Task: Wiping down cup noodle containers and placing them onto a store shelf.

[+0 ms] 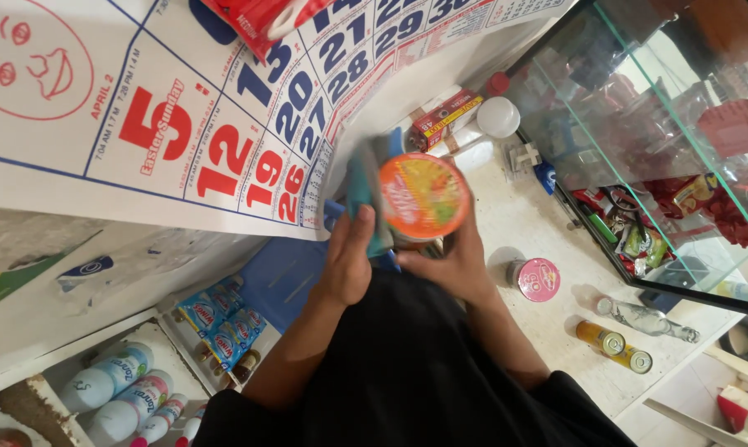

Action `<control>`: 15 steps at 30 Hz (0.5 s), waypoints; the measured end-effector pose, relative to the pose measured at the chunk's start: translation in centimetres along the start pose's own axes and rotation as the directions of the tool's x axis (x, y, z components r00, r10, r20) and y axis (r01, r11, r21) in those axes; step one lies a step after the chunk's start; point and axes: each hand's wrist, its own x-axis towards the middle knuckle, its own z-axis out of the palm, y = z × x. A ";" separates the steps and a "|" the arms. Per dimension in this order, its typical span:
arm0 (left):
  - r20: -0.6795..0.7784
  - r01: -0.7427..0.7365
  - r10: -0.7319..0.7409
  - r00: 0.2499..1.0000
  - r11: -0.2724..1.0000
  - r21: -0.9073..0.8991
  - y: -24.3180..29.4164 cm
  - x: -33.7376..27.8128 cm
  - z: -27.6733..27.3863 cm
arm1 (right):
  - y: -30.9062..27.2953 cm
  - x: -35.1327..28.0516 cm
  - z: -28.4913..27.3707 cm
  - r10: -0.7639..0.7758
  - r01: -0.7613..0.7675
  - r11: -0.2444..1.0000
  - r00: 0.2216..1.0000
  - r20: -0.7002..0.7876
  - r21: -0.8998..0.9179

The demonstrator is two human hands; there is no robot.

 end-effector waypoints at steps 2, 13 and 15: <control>-0.035 -0.007 0.007 0.999 1.000 0.009 -1.5 -0.2 -1.2 | -0.5 0.1 0.1 0.021 -0.023 0.999 0.999 0.044 0.047; -0.099 -0.105 0.111 0.989 0.992 0.066 -0.6 -2.0 -0.9 | -2.2 1.7 1.3 -0.029 0.027 0.996 1.000 -0.011 -0.090; -0.200 -0.151 0.177 0.964 0.979 0.140 -6.4 -3.5 -3.6 | -2.3 1.7 1.3 -0.101 0.106 0.994 0.980 0.174 -0.018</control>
